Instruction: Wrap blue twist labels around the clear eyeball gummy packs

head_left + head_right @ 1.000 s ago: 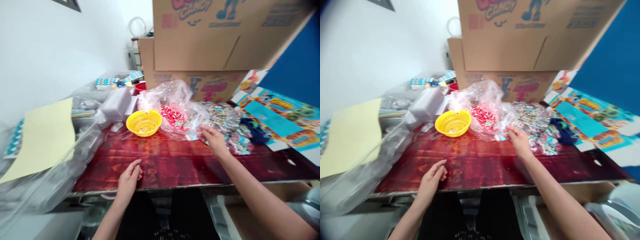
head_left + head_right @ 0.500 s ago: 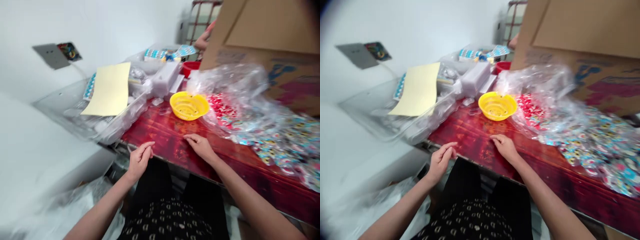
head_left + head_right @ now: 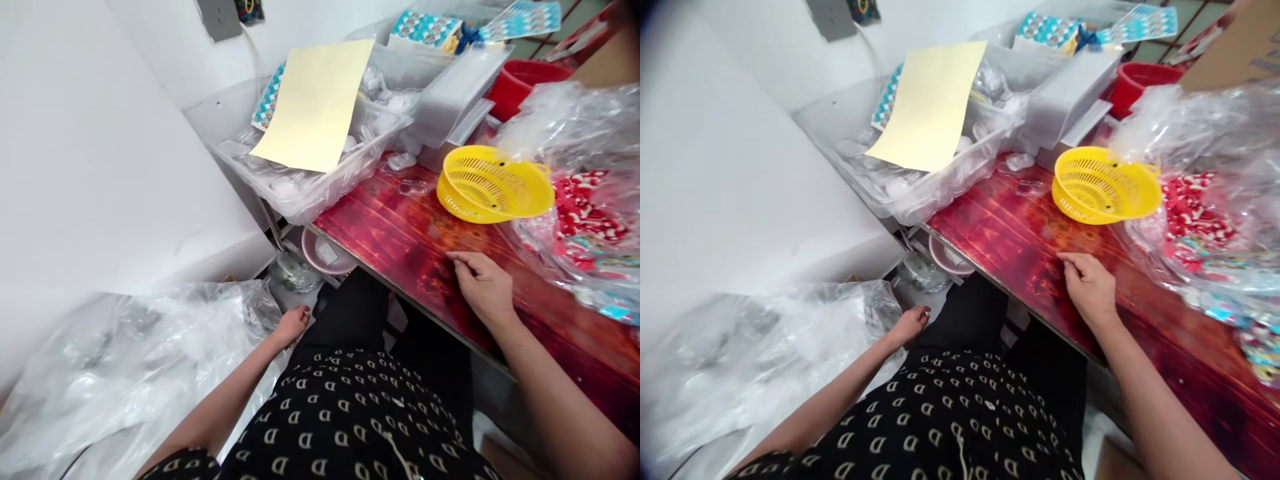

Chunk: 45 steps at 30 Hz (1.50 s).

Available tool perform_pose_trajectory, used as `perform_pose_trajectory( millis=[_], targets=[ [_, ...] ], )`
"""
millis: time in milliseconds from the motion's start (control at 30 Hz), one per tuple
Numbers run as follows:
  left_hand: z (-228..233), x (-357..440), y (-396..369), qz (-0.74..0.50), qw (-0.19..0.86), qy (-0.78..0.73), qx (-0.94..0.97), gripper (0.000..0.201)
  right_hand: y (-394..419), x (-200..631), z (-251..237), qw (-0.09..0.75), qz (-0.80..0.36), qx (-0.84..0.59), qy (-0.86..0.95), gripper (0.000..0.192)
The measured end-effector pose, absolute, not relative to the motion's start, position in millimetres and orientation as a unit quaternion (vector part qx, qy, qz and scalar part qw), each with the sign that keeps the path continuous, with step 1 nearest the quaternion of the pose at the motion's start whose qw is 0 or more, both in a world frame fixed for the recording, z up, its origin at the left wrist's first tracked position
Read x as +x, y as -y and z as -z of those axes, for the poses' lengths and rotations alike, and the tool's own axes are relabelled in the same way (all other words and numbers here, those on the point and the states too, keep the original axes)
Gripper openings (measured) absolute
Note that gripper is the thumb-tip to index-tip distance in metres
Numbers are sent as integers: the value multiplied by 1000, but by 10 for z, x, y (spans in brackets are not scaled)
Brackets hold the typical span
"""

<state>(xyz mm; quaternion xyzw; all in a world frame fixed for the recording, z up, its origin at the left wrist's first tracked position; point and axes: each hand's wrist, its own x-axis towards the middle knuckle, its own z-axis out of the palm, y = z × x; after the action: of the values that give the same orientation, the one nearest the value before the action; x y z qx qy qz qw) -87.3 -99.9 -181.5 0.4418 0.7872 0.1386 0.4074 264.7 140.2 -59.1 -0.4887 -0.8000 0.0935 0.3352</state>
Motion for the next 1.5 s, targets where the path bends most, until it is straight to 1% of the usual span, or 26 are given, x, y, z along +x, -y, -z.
perform_pose_trajectory(
  millis=[167,400,467,600,733,867,1000,1200,1267,1333,1500],
  targets=[
    [1741,-947,1164,-159,400,-801,416,30,-1415,2660,590,347,-129,-507,778,29],
    [1501,-1116,1364,-246,375,-817,363,29,-1424,2644,579,368,-194,-529,740,25],
    [1399,-1195,1359,-277,373,-817,341,35,-1442,2651,597,371,-206,-527,736,23],
    [1134,-1297,1252,-351,368,-801,316,52,-1491,2669,644,392,-229,-512,729,21],
    [845,-1290,1153,-412,358,-777,313,60,-1529,2658,667,403,-232,-494,735,22],
    [591,-1288,1121,-449,334,-770,306,57,-1558,2633,671,402,-225,-496,737,24],
    [369,-1357,1119,-481,303,-767,298,57,-1574,2617,663,383,-208,-500,749,26],
    [27,-1480,1152,-512,241,-762,314,50,-1557,2606,642,369,-184,-505,758,28],
    [-61,-1511,1139,-507,204,-771,326,48,-1538,2613,636,367,-181,-503,762,28],
    [-101,-1517,1086,-488,188,-783,336,51,-1510,2627,632,359,-178,-498,769,28],
    [10,-1363,835,-435,251,-786,360,69,-1348,2682,615,335,-149,-470,803,29]
  ],
)
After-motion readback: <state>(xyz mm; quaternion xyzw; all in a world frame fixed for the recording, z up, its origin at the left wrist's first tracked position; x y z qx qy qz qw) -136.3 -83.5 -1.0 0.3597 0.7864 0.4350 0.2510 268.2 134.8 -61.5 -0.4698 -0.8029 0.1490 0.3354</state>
